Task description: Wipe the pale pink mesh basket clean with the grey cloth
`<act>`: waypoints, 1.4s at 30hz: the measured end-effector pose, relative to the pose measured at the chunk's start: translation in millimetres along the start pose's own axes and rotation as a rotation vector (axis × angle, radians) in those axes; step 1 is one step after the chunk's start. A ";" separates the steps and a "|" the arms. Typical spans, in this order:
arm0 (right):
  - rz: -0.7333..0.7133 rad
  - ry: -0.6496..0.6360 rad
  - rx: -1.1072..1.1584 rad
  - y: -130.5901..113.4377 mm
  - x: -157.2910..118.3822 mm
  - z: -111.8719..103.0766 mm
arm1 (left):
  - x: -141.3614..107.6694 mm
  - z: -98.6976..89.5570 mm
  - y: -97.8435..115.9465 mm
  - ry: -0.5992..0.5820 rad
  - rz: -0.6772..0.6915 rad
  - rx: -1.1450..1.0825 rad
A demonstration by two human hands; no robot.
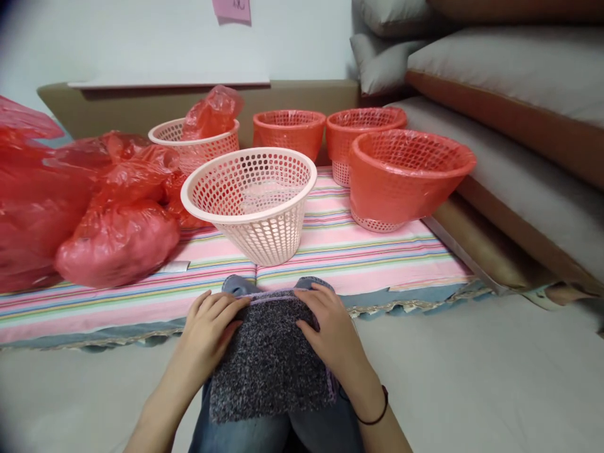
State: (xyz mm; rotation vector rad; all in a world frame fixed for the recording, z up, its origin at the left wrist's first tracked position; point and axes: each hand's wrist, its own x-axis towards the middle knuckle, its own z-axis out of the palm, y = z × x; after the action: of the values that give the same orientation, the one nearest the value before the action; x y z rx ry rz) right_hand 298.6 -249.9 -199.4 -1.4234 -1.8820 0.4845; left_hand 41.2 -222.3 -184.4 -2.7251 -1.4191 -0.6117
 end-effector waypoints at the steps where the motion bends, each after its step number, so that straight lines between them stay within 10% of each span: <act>1: -0.006 -0.013 -0.016 -0.8 1.2 2.3 | -1.9 -0.1 1.4 0.000 -0.008 0.004; 12: -0.233 -0.086 -0.122 1.6 -17.9 1.0 | -12.3 -3.9 5.6 -0.011 0.061 -0.058; 26: 0.461 0.040 0.372 -32.0 -22.5 -8.5 | -4.8 -26.7 -7.8 -0.219 -0.027 -0.334; 34: 0.354 -0.357 0.401 -40.3 -30.7 -22.4 | 4.6 -34.1 -13.0 -0.289 0.078 -0.362; 42: 0.291 0.051 -0.020 -9.3 -29.0 -1.2 | 8.3 -17.9 -12.4 -0.227 0.008 -0.194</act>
State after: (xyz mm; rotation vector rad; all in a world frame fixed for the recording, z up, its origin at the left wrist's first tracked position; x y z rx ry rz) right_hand 297.2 -280.3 -201.5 -1.7175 -1.6504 0.5631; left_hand 29.6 -211.8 -167.1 -3.0352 -1.4621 -0.4746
